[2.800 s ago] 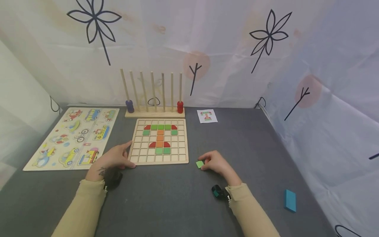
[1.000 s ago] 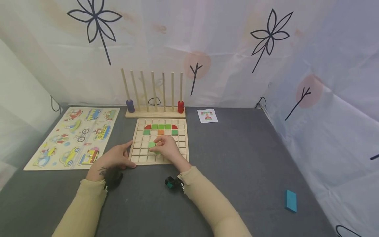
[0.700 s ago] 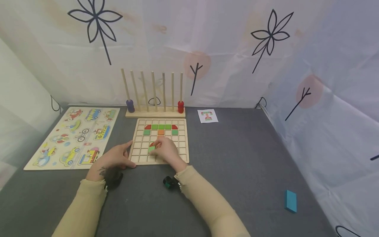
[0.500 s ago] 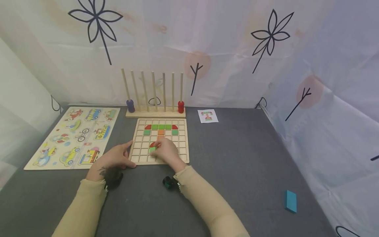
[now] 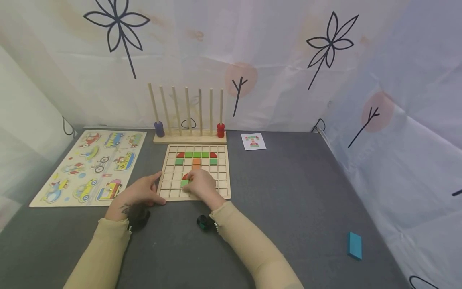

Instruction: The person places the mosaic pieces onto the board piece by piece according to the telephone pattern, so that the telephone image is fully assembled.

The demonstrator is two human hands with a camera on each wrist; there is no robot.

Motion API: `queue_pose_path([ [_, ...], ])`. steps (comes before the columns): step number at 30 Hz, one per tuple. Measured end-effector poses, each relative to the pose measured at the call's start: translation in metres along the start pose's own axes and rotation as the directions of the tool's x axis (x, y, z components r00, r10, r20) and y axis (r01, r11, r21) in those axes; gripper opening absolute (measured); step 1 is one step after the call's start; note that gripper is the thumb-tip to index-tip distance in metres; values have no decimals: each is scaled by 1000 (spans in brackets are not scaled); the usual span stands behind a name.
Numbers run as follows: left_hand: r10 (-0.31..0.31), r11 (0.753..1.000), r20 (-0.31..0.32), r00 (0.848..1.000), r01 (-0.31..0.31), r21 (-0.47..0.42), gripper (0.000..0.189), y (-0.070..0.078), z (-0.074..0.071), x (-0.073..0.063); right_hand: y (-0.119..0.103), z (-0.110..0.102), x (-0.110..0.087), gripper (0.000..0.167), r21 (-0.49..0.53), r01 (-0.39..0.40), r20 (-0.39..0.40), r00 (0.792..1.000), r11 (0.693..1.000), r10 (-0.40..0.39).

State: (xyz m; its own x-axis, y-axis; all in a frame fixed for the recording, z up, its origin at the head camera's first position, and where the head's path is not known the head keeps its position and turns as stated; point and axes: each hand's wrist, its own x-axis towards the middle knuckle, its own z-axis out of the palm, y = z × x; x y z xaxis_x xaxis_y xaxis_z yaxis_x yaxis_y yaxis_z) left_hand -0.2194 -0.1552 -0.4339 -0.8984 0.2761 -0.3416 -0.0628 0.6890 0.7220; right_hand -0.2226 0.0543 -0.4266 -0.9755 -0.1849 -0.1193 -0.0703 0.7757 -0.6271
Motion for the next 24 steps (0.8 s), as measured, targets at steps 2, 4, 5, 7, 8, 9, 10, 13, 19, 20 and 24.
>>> queue_pose_path([
  [2, -1, 1000, 3, 1000, 1, -1, 109, 0, 0, 0, 0, 0, 0, 35, -2, 6, -2, 1000, 1000, -6],
  [4, 1, 1000, 6, 1000, -1, 1, 109, 0, 0, 0, -1, -1, 0, 40, 31, 20, -20, 1000, 999, -20],
  [5, 2, 1000, 5, 1000, -2, -1, 109, 0, 0, 0, -1, -2, -1, 44, 69, 33, -38, 999, 997, -31],
  [7, 11, 1000, 6, 1000, -11, -1, 109, 1, 0, -1, -2, -4, -1, 50, 159, 72, -89, 994, 985, -59],
  [8, 17, 1000, 5, 1000, -17, -1, 109, 1, -1, -1, -2, -7, -1, 52, 215, 94, -117, 991, 972, -70],
  [9, 19, 1000, 2, 1000, -19, -5, 109, 1, -1, -1, -2, -8, -1, 53, 267, 114, -143, 987, 957, -78],
  [10, 22, 1000, -1, 1000, -22, -7, 109, 2, -1, -2, -2, -11, -1, 53, 306, 131, -168, 982, 943, -82],
  [13, 30, 999, -1, 1000, -30, -14, 109, 1, -1, -3, -1, -16, 0, 49, 364, 170, -222, 971, 916, -91],
  [19, 27, 999, -2, 1000, -27, -24, 109, 1, -2, -5, 10, -24, 6, 43, 341, 176, -261, 961, 923, -87],
  [20, 27, 999, -2, 1000, -27, -24, 109, 1, -2, -4, 12, -25, 7, 44, 331, 169, -260, 962, 928, -82],
  [24, 27, 1000, -4, 1000, -27, -15, 109, -1, -2, -2, 21, -29, 12, 44, 282, 142, -264, 962, 949, -66],
])
